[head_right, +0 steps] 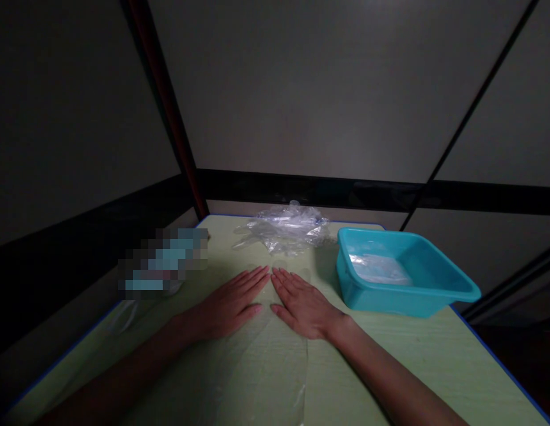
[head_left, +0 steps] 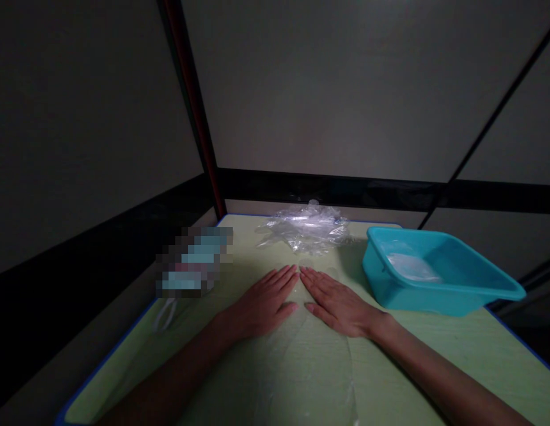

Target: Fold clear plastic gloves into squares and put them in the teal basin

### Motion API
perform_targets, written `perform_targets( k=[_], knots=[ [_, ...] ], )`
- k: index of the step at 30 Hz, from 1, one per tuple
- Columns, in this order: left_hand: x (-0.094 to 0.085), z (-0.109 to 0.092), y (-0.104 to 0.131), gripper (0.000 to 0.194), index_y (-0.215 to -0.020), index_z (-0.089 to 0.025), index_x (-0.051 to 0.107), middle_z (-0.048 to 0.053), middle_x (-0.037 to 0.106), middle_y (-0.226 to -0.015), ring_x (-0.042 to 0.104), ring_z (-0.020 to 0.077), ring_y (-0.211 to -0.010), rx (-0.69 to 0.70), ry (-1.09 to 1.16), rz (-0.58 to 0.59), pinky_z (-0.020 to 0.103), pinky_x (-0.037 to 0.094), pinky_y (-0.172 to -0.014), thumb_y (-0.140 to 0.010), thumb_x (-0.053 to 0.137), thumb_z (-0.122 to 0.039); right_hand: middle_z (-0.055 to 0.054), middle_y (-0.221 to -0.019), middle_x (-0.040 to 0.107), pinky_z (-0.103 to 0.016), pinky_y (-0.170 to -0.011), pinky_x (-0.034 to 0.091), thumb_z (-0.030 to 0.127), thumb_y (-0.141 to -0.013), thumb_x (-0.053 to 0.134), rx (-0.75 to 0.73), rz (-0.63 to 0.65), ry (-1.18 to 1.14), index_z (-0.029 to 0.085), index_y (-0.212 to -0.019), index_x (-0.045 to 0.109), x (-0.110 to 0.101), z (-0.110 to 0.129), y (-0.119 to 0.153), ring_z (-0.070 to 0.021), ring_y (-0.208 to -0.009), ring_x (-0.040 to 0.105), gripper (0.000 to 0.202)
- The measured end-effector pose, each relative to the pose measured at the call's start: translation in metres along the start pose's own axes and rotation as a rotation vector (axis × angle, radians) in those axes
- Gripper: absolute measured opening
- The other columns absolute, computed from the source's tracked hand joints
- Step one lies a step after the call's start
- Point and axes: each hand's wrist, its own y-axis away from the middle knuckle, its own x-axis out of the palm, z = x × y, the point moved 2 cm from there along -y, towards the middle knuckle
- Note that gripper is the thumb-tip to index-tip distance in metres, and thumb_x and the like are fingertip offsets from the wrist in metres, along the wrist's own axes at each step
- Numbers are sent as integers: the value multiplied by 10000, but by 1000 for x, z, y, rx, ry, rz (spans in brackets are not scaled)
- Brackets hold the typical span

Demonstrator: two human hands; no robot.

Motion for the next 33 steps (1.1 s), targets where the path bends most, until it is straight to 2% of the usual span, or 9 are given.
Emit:
perform_targets(
  k=[13, 18, 22, 26, 28, 30, 33],
  knots=[
    [-3, 1, 3, 544, -1318, -90, 164, 117, 140, -1392, 108, 179, -1273, -5, 3, -15, 333, 129, -1039, -856, 322, -330, -139, -1385, 90, -367, -1040, 129, 457, -869, 231, 16, 30, 29, 72, -1339, 113, -4, 3, 5, -202, -1267, 73, 618],
    [-4, -1, 3, 538, -1316, -90, 179, 108, 148, -1392, 114, 177, -1272, -20, 108, -21, 343, 127, -1043, -855, 327, -325, -122, -1387, 81, -385, -1040, 129, 449, -869, 252, 2, 7, -45, 88, -1341, 103, -5, 0, 6, -197, -1268, 74, 613],
    [-13, 1, 2, 495, -1323, -110, 170, 67, 126, -1401, 121, 149, -1272, -23, 377, -70, 326, 117, -1047, -879, 259, -307, -105, -1391, 83, -392, -1036, 142, 430, -867, 281, -14, -41, -96, 104, -1344, 88, -18, 1, 12, -197, -1268, 77, 609],
    [-18, 4, -2, 458, -1280, -140, 314, 41, 286, -1353, 242, 165, -1239, 46, 784, -56, 332, 139, -1038, -885, 217, -351, -68, -1393, 98, -390, -1028, 187, 411, -846, 355, -109, -72, -127, 149, -1346, 86, -37, 20, 36, -206, -1263, 111, 626],
    [-17, 4, -5, 470, -1235, -137, 397, 41, 367, -1309, 294, 183, -1216, 83, 976, 4, 347, 143, -1030, -885, 184, -369, -64, -1386, 125, -385, -1027, 202, 417, -822, 402, -161, -1, -123, 154, -1345, 91, -42, 37, 52, -219, -1254, 142, 664],
    [-14, 2, -7, 510, -1211, -115, 429, 53, 391, -1291, 303, 191, -1211, 133, 1161, 108, 355, 144, -1025, -883, 145, -384, -74, -1373, 133, -385, -1028, 207, 438, -788, 457, -197, 70, -107, 152, -1344, 83, -43, 53, 66, -235, -1241, 174, 728],
    [-11, -4, -7, 567, -1214, -59, 413, 89, 369, -1296, 279, 189, -1222, 195, 1388, 256, 355, 143, -1021, -876, 103, -393, -32, -1343, 205, -316, -1023, 243, 245, -856, 394, -252, 132, -31, 193, -1340, 89, -35, 70, 81, -173, -1228, 207, 574]
  ],
)
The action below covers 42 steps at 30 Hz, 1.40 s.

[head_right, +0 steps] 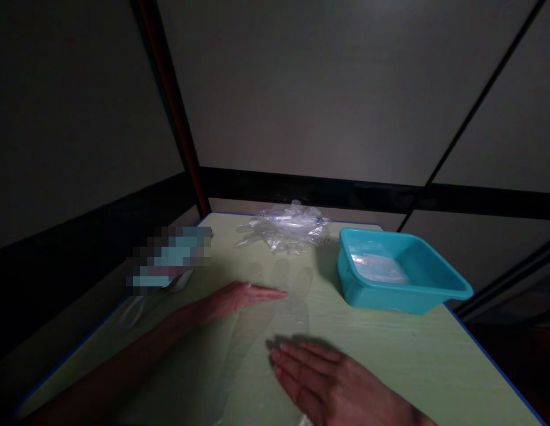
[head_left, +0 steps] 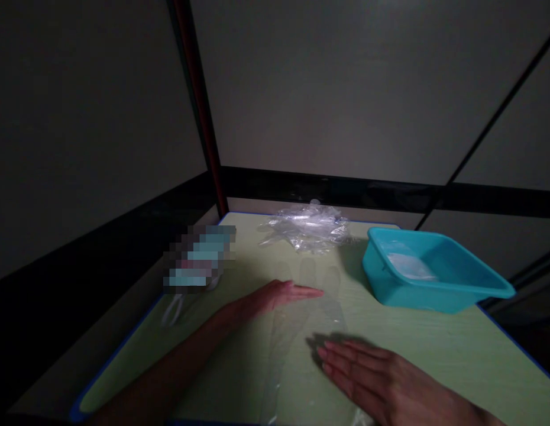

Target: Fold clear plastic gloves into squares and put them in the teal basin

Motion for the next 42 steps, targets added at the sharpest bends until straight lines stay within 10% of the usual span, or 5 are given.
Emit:
perform_targets(
  k=[12, 18, 29, 36, 42],
  knots=[
    [5, 13, 1, 545, -1203, -107, 435, 74, 371, -1299, 283, 175, -1220, -110, 166, 108, 348, 145, -1017, -873, 135, -421, -17, -1273, 337, -271, -926, 411, 123, -855, 373, -84, -59, 16, 222, -1334, 74, 16, 5, 6, -151, -1146, 372, 573],
    [4, 14, 0, 540, -1197, -106, 441, 75, 379, -1294, 279, 170, -1222, -103, 184, 119, 363, 134, -1017, -888, 93, -381, -60, -1207, 490, -297, -860, 455, 207, -865, 356, 81, 40, -194, 174, -1217, 432, -13, 3, -3, -180, -1055, 498, 362],
    [-1, 9, -7, 750, -1115, -44, 491, 120, 583, -1062, 474, 218, -1074, -245, 541, -35, 362, 263, -942, -841, -48, -487, -71, -799, 655, -260, -592, 465, 411, -851, 361, 423, -334, -1097, 118, -890, 587, -14, -85, -41, -137, -668, 604, 373],
    [-14, 11, -8, 841, -1116, -19, 444, 196, 568, -1051, 479, 301, -1045, -352, 867, -137, 408, 238, -932, -704, 200, -711, -1, -534, 567, -217, -424, 424, 491, -756, 441, 573, -501, -1184, 146, -650, 508, 4, -124, -56, -124, -471, 567, 367],
    [-17, 14, -11, 627, -1133, -40, 430, 171, 558, -1064, 486, 277, -1043, -290, 944, -103, 405, 216, -941, -783, 323, -549, 61, -425, 427, -201, -381, 386, 510, -732, 448, 631, -623, -1147, 178, -547, 417, 10, -128, -61, -78, -366, 441, 381]
  ],
)
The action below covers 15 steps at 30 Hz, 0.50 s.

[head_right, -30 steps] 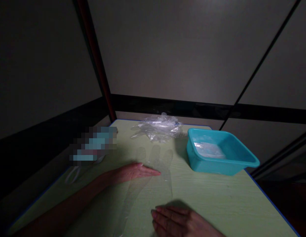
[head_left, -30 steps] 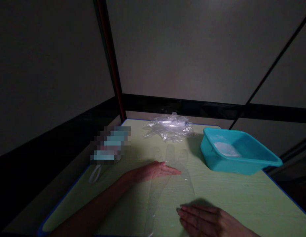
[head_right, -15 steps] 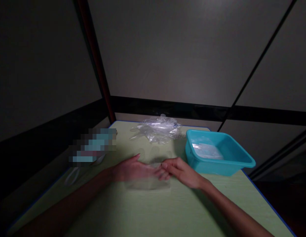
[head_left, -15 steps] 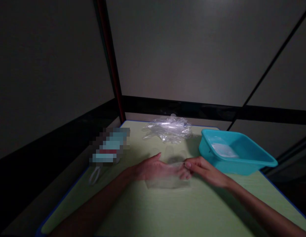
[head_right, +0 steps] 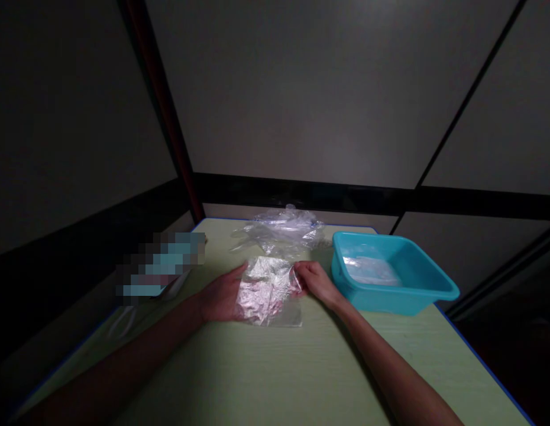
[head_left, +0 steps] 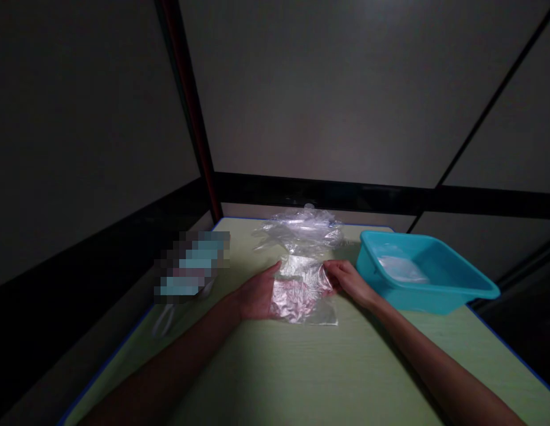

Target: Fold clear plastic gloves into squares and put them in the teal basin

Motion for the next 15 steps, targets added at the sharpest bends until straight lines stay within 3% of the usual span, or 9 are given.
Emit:
perform_targets(
  k=[3, 6, 11, 15],
  knots=[
    [-4, 1, -2, 454, -1116, -43, 443, 165, 565, -1054, 510, 259, -1021, -20, -22, -4, 379, 218, -944, -809, 381, -371, 76, -404, 361, -184, -341, 314, 523, -720, 459, -33, -73, 9, 181, -506, 386, -1, -3, -3, -56, -340, 351, 411],
    [-5, 1, -2, 450, -1145, -49, 411, 186, 553, -1074, 509, 267, -1023, -59, -34, -40, 380, 238, -927, -792, 419, -328, 74, -403, 368, -179, -328, 265, 529, -709, 477, -53, -131, 15, 174, -511, 398, -2, -7, -5, -51, -344, 336, 413],
    [-3, -1, 1, 617, -1283, -111, 219, 191, 549, -1078, 504, 273, -1033, -44, -34, -75, 408, 253, -907, -770, 464, -351, 37, -471, 519, -201, -377, 368, 524, -708, 473, -11, -151, -10, 167, -714, 464, 0, -6, 1, -100, -402, 500, 357],
    [0, -1, 3, 690, -1318, -146, 132, 178, 548, -1081, 510, 271, -1027, -28, -19, -93, 421, 249, -910, -764, 475, -372, 20, -546, 583, -229, -440, 426, 439, -667, 552, 41, -125, -38, 166, -880, 428, 2, -3, 11, -126, -468, 567, 368]
  ],
)
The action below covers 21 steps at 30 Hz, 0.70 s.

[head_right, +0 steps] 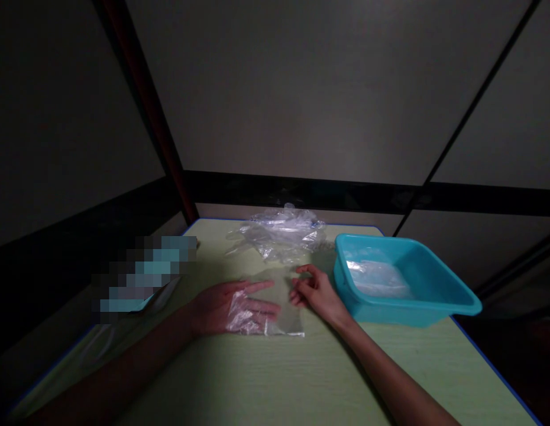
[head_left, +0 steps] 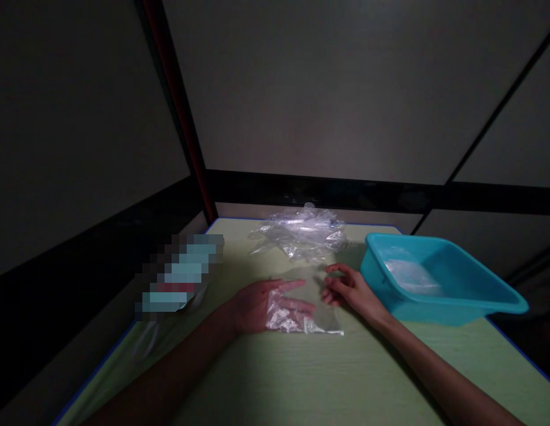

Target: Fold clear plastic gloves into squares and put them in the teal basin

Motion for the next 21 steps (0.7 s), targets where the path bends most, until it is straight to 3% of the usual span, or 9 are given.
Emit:
perform_targets(
  k=[9, 17, 21],
  knots=[
    [1, 1, 2, 649, -1318, -190, 125, 185, 517, -1128, 524, 261, -1004, -15, 74, -29, 422, 248, -906, -787, 453, -368, 73, -547, 521, -199, -403, 400, 175, -645, 527, 51, 107, 65, 171, -968, 365, -2, 0, 18, -88, -428, 506, 361],
    [3, 1, 2, 603, -1322, -193, 96, 194, 513, -1125, 514, 266, -1016, -19, 143, 22, 432, 239, -900, -819, 404, -318, 69, -679, 433, -192, -360, 422, 284, -778, 433, 49, 170, 106, 208, -928, 324, 1, -5, 24, -61, -405, 504, 200],
    [0, 3, 2, 534, -1298, -175, 182, 197, 511, -1128, 515, 278, -1008, 11, 183, 41, 455, 242, -892, -827, 377, -334, 60, -690, 442, -180, -349, 409, 294, -812, 375, 40, 189, 186, 210, -910, 309, 1, -7, 24, -56, -400, 500, 145]
  ],
)
